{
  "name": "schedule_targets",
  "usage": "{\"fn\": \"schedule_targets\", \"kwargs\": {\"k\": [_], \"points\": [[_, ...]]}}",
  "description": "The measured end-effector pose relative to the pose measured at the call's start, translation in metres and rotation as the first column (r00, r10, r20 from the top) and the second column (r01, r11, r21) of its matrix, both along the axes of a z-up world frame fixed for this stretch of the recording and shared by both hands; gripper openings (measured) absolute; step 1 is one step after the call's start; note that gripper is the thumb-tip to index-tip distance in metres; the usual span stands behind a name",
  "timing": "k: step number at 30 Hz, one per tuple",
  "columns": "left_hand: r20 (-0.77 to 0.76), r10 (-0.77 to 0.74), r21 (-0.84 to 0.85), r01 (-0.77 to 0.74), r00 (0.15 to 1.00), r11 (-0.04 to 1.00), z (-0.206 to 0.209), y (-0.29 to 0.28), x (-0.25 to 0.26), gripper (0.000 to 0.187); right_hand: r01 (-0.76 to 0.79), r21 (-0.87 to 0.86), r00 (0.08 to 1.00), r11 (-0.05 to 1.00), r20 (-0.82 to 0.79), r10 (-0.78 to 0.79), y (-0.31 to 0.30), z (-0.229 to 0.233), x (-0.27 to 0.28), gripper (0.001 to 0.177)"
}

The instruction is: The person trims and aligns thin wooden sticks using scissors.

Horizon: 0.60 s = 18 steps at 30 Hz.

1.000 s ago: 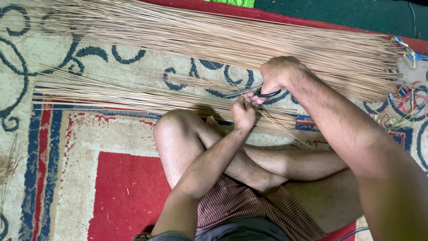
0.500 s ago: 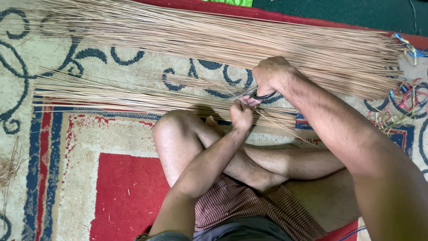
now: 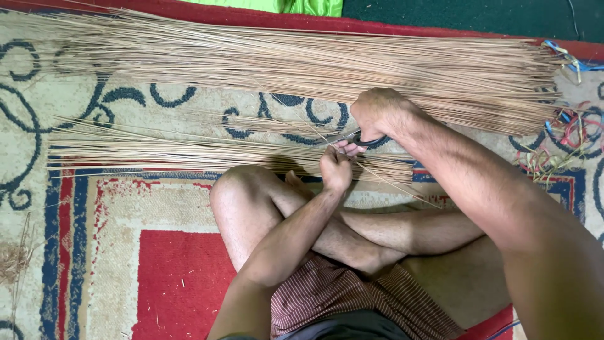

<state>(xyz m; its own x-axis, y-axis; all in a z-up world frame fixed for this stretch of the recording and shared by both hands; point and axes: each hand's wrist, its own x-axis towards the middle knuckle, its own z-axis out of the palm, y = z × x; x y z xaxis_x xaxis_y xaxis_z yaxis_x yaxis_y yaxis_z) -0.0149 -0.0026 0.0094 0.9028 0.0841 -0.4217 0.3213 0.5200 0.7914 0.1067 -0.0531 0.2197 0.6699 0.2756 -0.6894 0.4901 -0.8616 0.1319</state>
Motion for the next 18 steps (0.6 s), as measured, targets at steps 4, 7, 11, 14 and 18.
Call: {"fn": "schedule_targets", "kwargs": {"k": [4, 7, 11, 14, 18], "points": [[0.050, -0.021, -0.004, 0.022, 0.999, 1.000, 0.001, 0.002, -0.002, 0.029, 0.051, -0.014, 0.999, 0.999, -0.015, -0.051, -0.008, -0.007, 0.001, 0.063], [0.080, -0.083, 0.151, 0.070, 0.993, 0.986, 0.012, 0.006, -0.007, 0.026, 0.084, -0.032, 0.996, 0.996, -0.007, -0.084, 0.002, 0.011, -0.006, 0.051], [0.091, -0.064, 0.073, 0.057, 0.994, 0.996, 0.006, 0.005, -0.008, 0.029, 0.021, -0.020, 1.000, 1.000, -0.012, -0.021, -0.001, -0.006, 0.000, 0.058], [0.074, -0.037, 0.012, 0.036, 0.997, 0.999, -0.004, 0.000, -0.006, 0.029, -0.022, -0.017, 1.000, 1.000, -0.001, 0.022, -0.008, -0.023, 0.007, 0.064], [0.034, -0.001, -0.061, 0.003, 0.999, 0.998, -0.001, 0.003, -0.006, 0.028, -0.027, -0.052, 1.000, 0.998, -0.013, 0.027, -0.006, -0.025, 0.004, 0.064]]}}
